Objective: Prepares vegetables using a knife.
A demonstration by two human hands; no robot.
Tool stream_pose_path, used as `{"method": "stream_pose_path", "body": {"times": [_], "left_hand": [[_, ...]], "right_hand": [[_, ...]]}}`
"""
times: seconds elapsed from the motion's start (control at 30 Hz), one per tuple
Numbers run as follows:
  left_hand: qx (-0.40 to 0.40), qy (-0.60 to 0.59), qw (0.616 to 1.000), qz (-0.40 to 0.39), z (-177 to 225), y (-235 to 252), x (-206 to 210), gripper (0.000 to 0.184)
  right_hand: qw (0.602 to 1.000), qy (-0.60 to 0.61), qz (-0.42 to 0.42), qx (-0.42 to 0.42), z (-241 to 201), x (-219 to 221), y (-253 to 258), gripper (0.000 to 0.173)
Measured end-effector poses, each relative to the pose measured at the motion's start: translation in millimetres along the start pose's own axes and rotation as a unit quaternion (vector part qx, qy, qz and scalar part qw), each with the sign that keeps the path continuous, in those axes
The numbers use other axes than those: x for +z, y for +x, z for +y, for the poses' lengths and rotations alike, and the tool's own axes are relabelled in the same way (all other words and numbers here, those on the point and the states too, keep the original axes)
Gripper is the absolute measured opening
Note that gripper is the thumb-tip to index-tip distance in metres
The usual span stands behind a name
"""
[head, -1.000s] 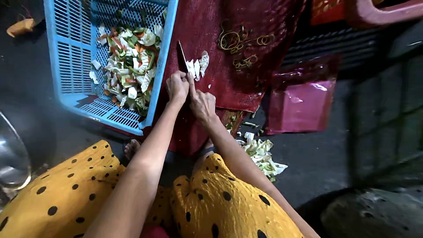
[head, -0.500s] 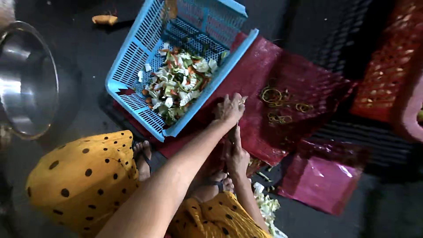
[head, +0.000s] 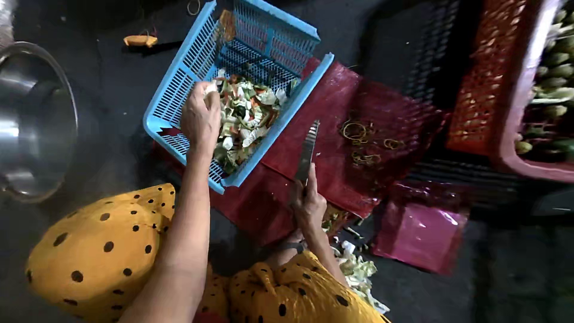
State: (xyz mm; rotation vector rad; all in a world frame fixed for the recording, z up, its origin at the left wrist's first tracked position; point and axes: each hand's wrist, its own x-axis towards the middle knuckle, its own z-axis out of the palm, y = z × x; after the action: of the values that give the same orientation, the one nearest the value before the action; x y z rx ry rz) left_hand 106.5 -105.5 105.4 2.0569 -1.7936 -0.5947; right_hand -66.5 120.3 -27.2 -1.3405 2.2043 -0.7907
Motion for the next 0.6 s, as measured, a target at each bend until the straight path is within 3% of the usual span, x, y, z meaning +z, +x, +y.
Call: {"method": "stream_pose_path", "body": {"times": [0.1, 0.27, 0.33, 0.43, 0.5, 0.6], "left_hand": [[-0.056, 0.106, 0.978, -0.171, -19, 3, -2, 0.037], [-0.016, 0.121, 0.986, -0.116, -6, 12, 38, 0.038], [-0.022, 0.122, 0.979, -0.162, -4, 25, 57, 0.04], [-0.056, 0.087, 0.976, -0.192, -7, 33, 72, 0.036], [-0.059, -0.005, 0.985, -0.162, -15, 31, 74, 0.027], [-0.008, -0.038, 0.991, -0.127, -30, 27, 75, 0.03]], "right_hand": [[0.995, -0.047, -0.066, 0.051, 4, 2, 4, 0.054], [0.986, -0.103, -0.103, 0.08, 7, -10, 14, 0.056], [0.99, -0.06, -0.115, 0.061, -17, -35, 27, 0.054], [0.985, -0.09, -0.12, -0.089, -72, -91, 43, 0.029], [0.969, -0.107, -0.078, -0.208, -110, -128, 48, 0.033], [0.951, -0.059, -0.094, -0.29, -154, -180, 42, 0.038]]}}
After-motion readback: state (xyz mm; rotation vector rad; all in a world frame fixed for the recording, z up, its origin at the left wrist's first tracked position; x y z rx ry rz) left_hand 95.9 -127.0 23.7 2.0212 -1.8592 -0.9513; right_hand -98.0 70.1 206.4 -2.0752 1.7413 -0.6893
